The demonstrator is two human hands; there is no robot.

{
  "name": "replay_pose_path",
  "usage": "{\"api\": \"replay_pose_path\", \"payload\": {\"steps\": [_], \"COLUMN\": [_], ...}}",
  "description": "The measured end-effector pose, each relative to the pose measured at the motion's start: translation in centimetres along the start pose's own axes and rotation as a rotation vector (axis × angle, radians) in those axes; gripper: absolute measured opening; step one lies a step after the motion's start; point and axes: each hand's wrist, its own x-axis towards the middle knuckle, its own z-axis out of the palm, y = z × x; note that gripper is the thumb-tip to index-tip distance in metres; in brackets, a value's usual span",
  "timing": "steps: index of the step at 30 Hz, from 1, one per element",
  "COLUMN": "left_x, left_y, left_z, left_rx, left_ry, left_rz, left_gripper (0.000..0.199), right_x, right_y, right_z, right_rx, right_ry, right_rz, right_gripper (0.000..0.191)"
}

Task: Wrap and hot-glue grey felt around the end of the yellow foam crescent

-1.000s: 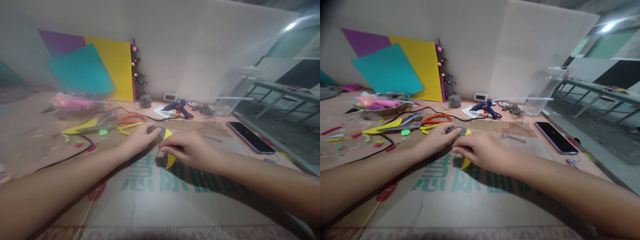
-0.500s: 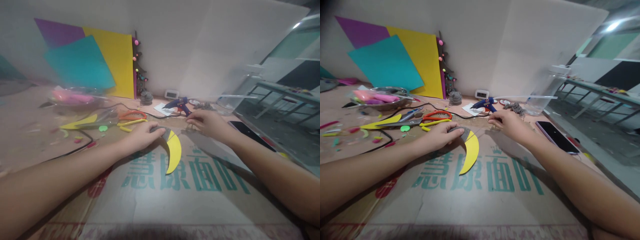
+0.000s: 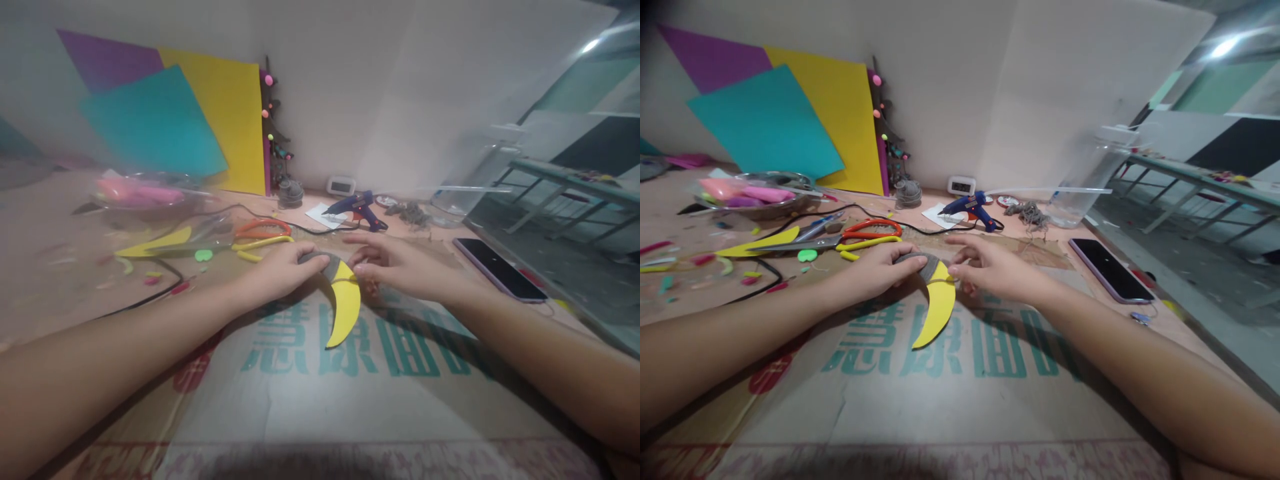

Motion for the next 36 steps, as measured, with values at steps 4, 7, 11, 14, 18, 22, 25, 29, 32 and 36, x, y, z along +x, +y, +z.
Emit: {"api": "replay_pose_path", "payload": {"steps": [4,7,11,14,18,22,25,29,32,36], "left_x": [0.1,0.2,0.2,0.2,0.2,0.2,0.2,0.0,-0.1,-0.1], "left_y": [-0.4,-0.3,-0.1,0.0,-0.1,-0.1,0.0,0.3,0.4,0.5], "left_z": [-0.1,-0.2,-0.4,-0.4,-0.4,-0.5,-0.5,-0.6,-0.6,-0.6], "left_rx": [-0.033,0.015,0.095,0.123,0.128,0.139,0.118,0.129,0.149,0.144], "left_ry": [-0.023,-0.04,-0.062,-0.065,-0.077,-0.084,-0.098,-0.103,-0.112,-0.122], "left_rz": [-0.038,-0.019,0.044,0.088,0.114,0.141,0.158,0.181,0.192,0.19], "left_gripper": [0.037,0.038,0.037,0.036,0.036,0.035,0.034,0.032,0.031,0.032], "right_x": [0.3,0.2,0.1,0.3,0.5,0.6,0.6,0.6,0.6,0.5], "right_y": [0.2,-0.3,-0.4,0.0,0.6,0.9,0.9,1.1,1.1,1.1], "right_z": [-1.0,-1.3,-0.6,0.0,0.2,0.5,0.7,1.0,1.1,1.2], "right_rx": [-0.314,-0.407,-0.41,-0.401,-0.387,-0.393,-0.397,-0.392,-0.388,-0.378], "right_ry": [0.021,0.082,0.211,0.244,0.226,0.27,0.303,0.322,0.314,0.311], "right_rz": [-0.013,-0.042,-0.077,-0.065,-0.023,-0.058,-0.089,-0.109,-0.126,-0.138], "right_gripper": [0.021,0.018,0.022,0.023,0.023,0.021,0.02,0.018,0.018,0.017]}}
